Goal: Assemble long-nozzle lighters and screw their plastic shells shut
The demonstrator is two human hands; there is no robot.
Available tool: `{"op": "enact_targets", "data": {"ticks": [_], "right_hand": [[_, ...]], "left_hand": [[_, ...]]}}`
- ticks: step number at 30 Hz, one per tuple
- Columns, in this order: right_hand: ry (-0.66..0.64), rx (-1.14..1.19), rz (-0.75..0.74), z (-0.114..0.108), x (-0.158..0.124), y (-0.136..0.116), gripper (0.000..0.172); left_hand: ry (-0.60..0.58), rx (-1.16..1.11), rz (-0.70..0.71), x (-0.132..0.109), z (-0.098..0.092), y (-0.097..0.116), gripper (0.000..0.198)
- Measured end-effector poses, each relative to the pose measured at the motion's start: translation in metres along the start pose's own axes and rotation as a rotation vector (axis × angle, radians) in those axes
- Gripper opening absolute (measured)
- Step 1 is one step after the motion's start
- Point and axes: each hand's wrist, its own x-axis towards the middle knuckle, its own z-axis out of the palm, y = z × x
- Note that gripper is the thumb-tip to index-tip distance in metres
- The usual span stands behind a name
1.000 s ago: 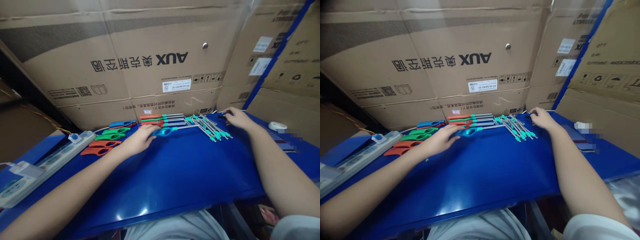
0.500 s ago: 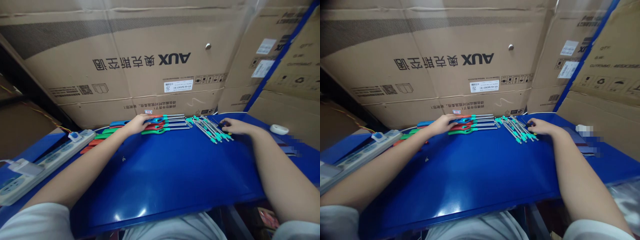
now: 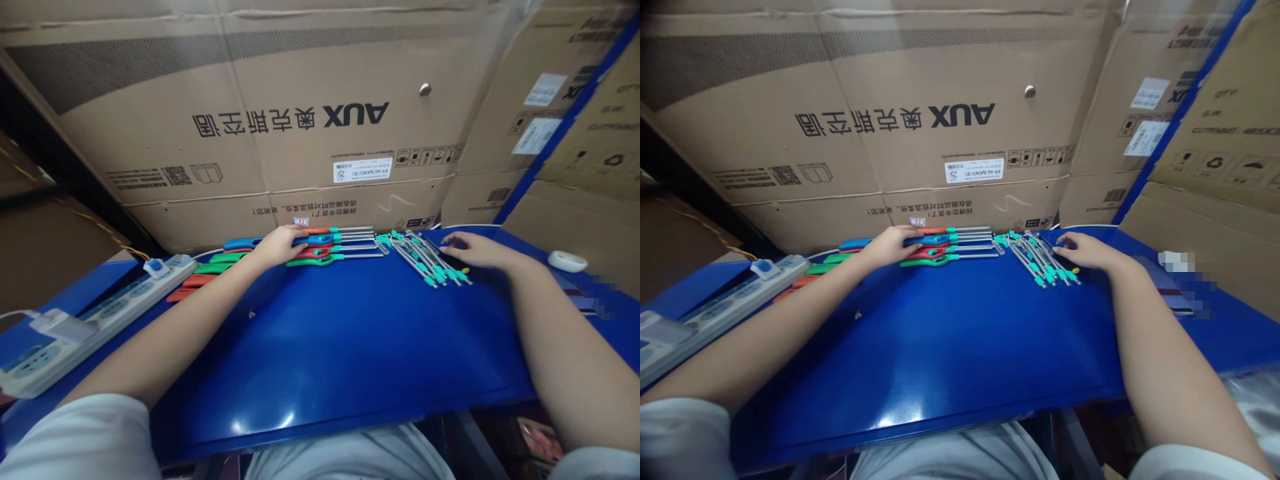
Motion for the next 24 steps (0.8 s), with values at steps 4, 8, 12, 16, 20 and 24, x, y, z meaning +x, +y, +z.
{"op": "enact_targets", "data": {"ticks": [4,8,12,16,20,24], "right_hand": [[0.075,-0.032,-0.039,-0.002,0.001,-0.006,0.025],[0.099,-0.053,-0.054,-0.001,0.001,-0.008,0.025],[0.101,-0.058,-0.061,0.000,0.002,-0.009,0.025],[0.094,-0.054,-0.070,0.003,0.002,-0.011,0.023],[0.089,-0.050,-0.090,0.007,0.003,-0.011,0.022],[0.137,-0.046,-0.126,0.008,0.005,-0.010,0.020]], "left_hand": [[-0.010,-0.001,-0.015,-0.003,-0.004,-0.001,0.033],[-0.014,0.010,-0.054,-0.006,-0.007,-0.003,0.031],[-0.009,0.026,-0.105,-0.009,-0.006,-0.005,0.031],[-0.007,0.035,-0.120,-0.010,-0.004,-0.006,0.029],[0.018,0.051,-0.123,-0.009,-0.001,-0.002,0.033],[0.075,0.067,-0.146,-0.010,-0.002,0.007,0.033]]}}
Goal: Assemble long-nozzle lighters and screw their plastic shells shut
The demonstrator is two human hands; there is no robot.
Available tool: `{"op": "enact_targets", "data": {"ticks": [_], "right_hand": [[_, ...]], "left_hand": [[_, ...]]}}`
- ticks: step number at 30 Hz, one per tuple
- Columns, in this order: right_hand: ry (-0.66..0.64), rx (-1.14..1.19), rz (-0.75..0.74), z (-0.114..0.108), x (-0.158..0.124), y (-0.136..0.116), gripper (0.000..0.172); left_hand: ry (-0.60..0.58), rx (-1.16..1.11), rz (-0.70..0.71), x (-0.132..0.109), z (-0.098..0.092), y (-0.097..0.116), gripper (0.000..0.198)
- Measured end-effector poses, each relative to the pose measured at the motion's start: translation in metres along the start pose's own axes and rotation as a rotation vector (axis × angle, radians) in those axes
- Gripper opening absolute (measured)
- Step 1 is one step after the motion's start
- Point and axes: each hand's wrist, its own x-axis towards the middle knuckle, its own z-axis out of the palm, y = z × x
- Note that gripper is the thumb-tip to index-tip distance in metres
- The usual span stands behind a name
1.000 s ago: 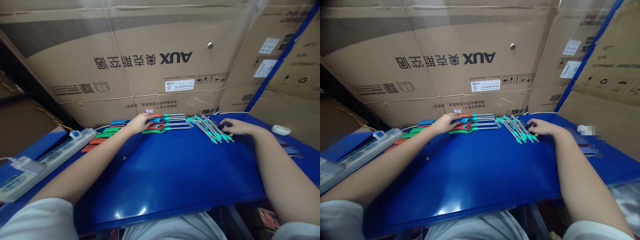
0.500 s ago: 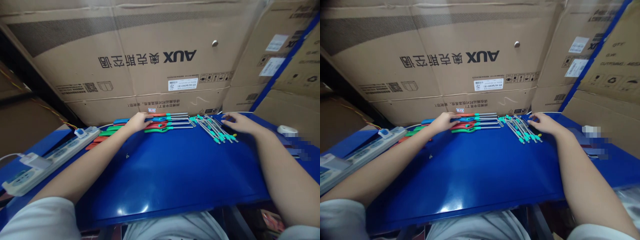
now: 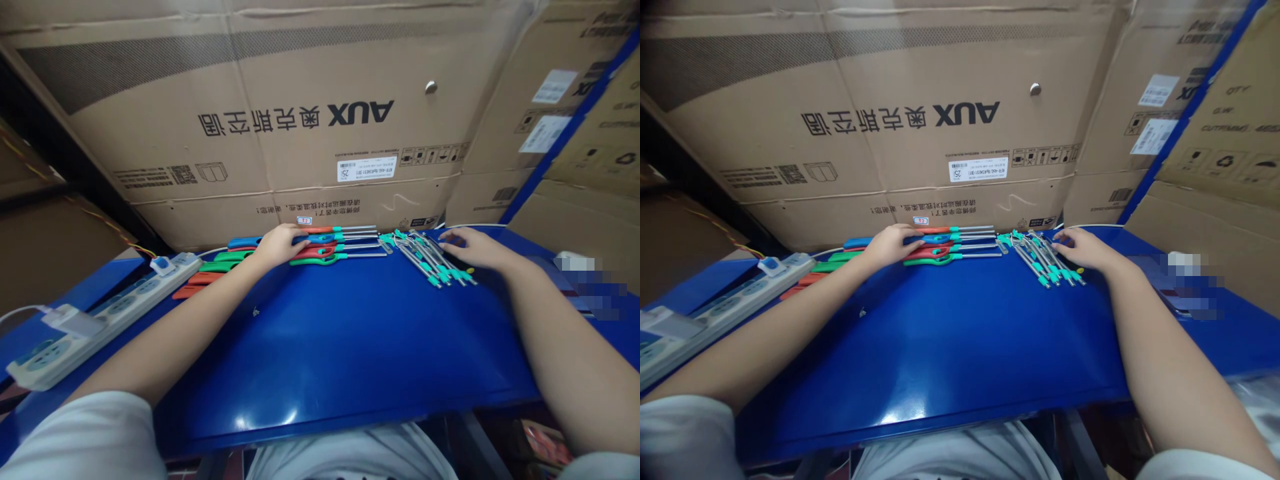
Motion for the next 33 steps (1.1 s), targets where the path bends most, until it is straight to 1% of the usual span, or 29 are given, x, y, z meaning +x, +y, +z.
{"op": "enact_targets", "data": {"ticks": [2,4,6,8,9,11,14,17,20,22,25,27,30,33], "right_hand": [[0.048,0.001,-0.017,-0.001,0.000,0.000,0.017],[0.105,0.005,-0.034,-0.003,-0.001,-0.002,0.013],[0.164,0.018,-0.046,-0.006,-0.003,-0.005,0.013],[0.207,0.035,-0.037,-0.008,-0.006,-0.010,0.017],[0.223,0.045,-0.031,-0.009,-0.009,-0.014,0.019],[0.260,0.075,-0.027,-0.010,-0.013,-0.023,0.023],[0.323,0.126,-0.050,-0.007,-0.017,-0.040,0.030],[0.296,0.117,-0.160,0.000,-0.017,-0.055,0.032],[0.230,0.075,-0.303,0.009,-0.013,-0.063,0.032],[0.201,0.055,-0.365,0.016,-0.010,-0.065,0.031],[0.176,0.045,-0.409,0.025,-0.008,-0.065,0.028],[0.167,0.045,-0.430,0.029,-0.007,-0.064,0.028],[0.177,0.059,-0.452,0.032,-0.007,-0.065,0.028],[0.212,0.084,-0.491,0.032,-0.010,-0.073,0.027]], "left_hand": [[0.046,0.006,-0.035,0.001,-0.006,0.002,0.034],[0.098,0.016,-0.093,0.002,-0.014,-0.001,0.037],[0.144,0.033,-0.173,0.004,-0.024,-0.009,0.040],[0.154,0.055,-0.253,0.004,-0.030,-0.022,0.039],[0.140,0.067,-0.291,0.002,-0.032,-0.029,0.036],[0.073,0.093,-0.346,-0.004,-0.032,-0.043,0.028],[-0.036,0.137,-0.373,-0.016,-0.028,-0.057,0.026],[-0.109,0.185,-0.393,-0.025,-0.024,-0.063,0.028],[-0.158,0.219,-0.412,-0.027,-0.024,-0.064,0.032],[-0.185,0.237,-0.412,-0.026,-0.025,-0.064,0.029],[-0.224,0.264,-0.394,-0.025,-0.026,-0.063,0.021],[-0.243,0.287,-0.387,-0.026,-0.028,-0.060,0.019],[-0.228,0.331,-0.387,-0.027,-0.035,-0.049,0.022],[-0.158,0.374,-0.378,-0.029,-0.047,-0.027,0.026]]}}
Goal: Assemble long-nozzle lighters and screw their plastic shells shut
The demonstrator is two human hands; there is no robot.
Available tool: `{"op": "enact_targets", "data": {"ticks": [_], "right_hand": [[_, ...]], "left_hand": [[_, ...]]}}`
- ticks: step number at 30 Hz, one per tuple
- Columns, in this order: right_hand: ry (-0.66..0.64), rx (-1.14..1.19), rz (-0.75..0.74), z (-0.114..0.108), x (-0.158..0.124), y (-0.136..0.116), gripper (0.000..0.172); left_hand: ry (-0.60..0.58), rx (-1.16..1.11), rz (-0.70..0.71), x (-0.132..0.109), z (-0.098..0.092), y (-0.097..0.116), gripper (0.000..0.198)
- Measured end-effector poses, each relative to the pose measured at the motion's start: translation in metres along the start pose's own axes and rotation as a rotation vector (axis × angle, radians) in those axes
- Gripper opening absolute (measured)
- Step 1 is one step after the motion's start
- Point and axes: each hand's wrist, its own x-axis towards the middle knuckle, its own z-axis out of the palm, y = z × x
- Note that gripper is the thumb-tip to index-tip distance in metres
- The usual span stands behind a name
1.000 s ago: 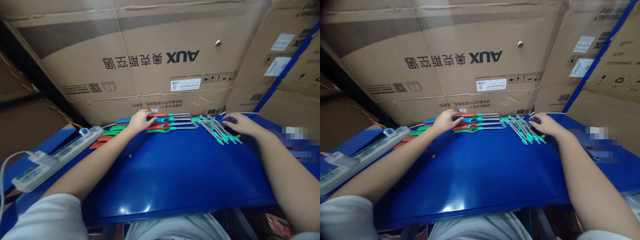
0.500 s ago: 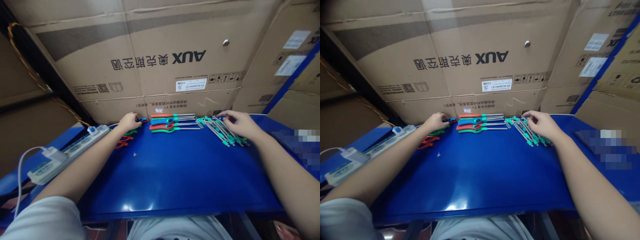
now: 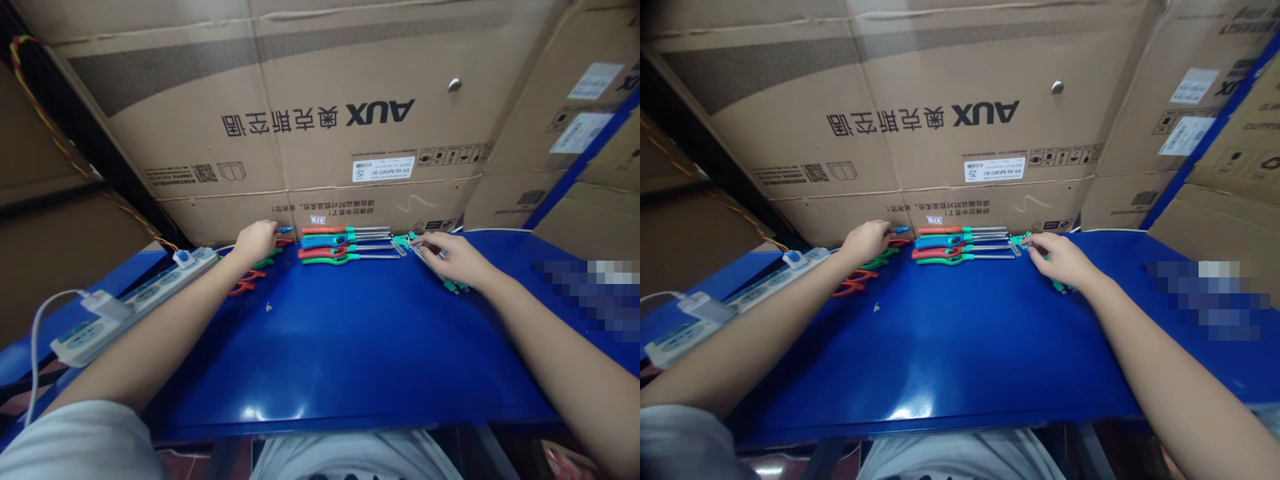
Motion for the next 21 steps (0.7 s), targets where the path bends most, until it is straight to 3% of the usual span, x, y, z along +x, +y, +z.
{"op": "enact_targets", "data": {"ticks": [4,7,9,12,15,18,21], "right_hand": [[0.065,0.085,-0.124,0.004,0.003,-0.033,0.021],[0.086,0.249,-0.228,0.008,0.001,-0.076,0.019],[-0.038,0.359,-0.249,0.010,-0.003,-0.105,0.024],[-0.361,0.352,-0.278,0.013,-0.012,-0.136,0.026],[-0.530,0.325,-0.262,0.016,-0.018,-0.142,0.016],[-0.595,0.346,-0.246,0.017,-0.018,-0.134,0.016],[-0.644,0.351,-0.243,0.015,-0.017,-0.129,0.025]], "left_hand": [[0.089,0.007,0.046,-0.034,-0.028,0.037,0.026],[0.072,-0.016,0.209,-0.073,-0.040,0.073,0.023],[-0.022,-0.064,0.358,-0.099,-0.041,0.095,0.020],[-0.158,-0.226,0.521,-0.127,-0.035,0.117,0.018],[-0.276,-0.503,0.562,-0.139,-0.030,0.125,0.012],[-0.381,-0.815,0.514,-0.141,-0.034,0.122,0.016],[-0.342,-0.867,0.503,-0.139,-0.043,0.107,0.033]]}}
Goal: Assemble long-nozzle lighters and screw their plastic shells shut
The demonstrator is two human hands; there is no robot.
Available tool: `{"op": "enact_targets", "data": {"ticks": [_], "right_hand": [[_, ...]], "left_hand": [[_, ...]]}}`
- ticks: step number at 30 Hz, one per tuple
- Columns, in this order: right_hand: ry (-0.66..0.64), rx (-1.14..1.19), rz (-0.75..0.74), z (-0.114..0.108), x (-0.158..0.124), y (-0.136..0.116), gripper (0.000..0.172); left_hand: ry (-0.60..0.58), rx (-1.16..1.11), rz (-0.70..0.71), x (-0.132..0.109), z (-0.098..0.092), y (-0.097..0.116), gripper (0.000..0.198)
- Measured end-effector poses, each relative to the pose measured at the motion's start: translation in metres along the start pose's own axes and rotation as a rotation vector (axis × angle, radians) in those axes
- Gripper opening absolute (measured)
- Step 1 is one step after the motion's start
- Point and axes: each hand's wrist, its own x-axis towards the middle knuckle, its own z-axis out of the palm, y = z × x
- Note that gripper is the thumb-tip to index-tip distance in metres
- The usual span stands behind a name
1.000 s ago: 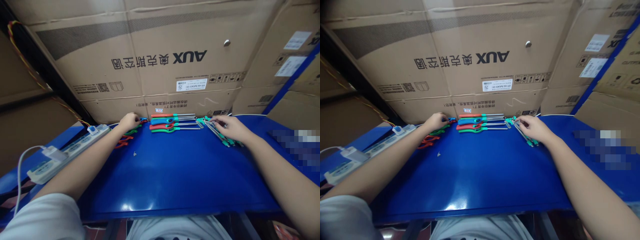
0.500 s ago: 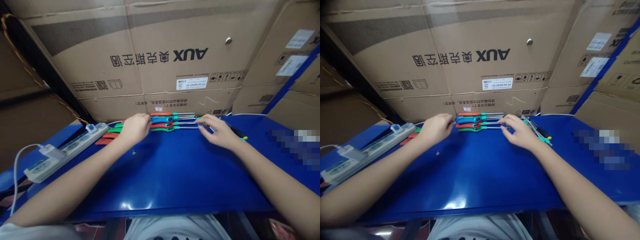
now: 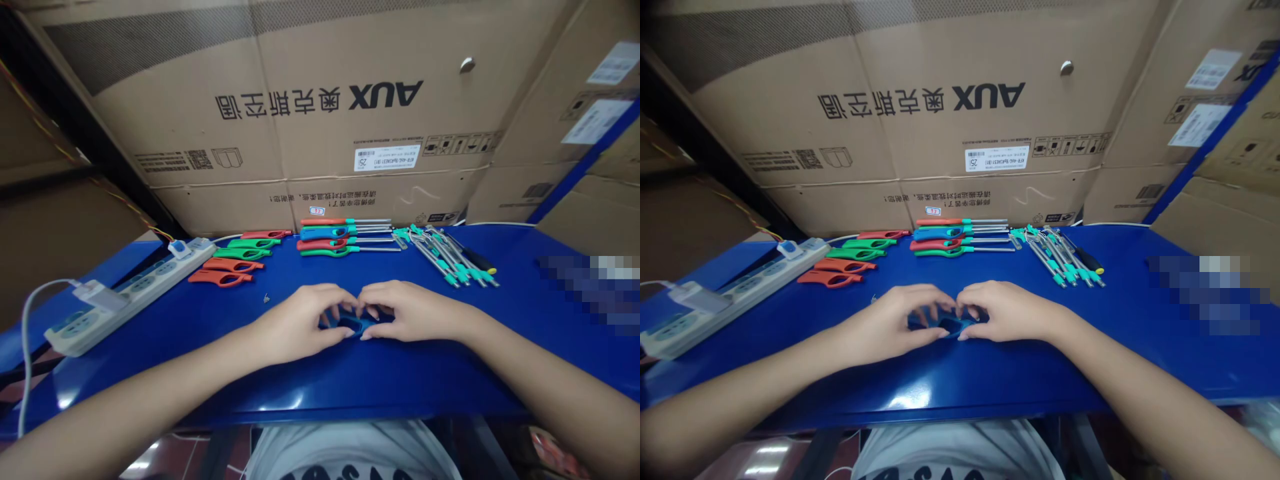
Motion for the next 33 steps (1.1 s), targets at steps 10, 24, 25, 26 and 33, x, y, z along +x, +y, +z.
{"op": "enact_targets", "data": {"ticks": [10,24,25,26,33], "right_hand": [[-0.062,-0.122,-0.037,0.008,0.003,-0.010,0.013],[0.215,-0.114,0.090,-0.001,-0.001,0.028,0.020],[0.269,-0.109,0.102,-0.003,-0.001,0.029,0.021],[0.310,-0.098,0.116,-0.004,-0.002,0.031,0.022],[0.010,0.099,0.134,-0.010,-0.007,0.039,0.028]], "left_hand": [[-0.135,0.305,-0.101,-0.019,-0.032,-0.050,0.046],[0.094,0.182,-0.113,0.002,0.001,-0.062,0.038],[0.123,0.170,-0.117,0.002,0.003,-0.063,0.040],[0.154,0.155,-0.121,0.003,0.005,-0.064,0.043],[0.270,0.017,-0.087,0.008,0.016,-0.071,0.039]]}}
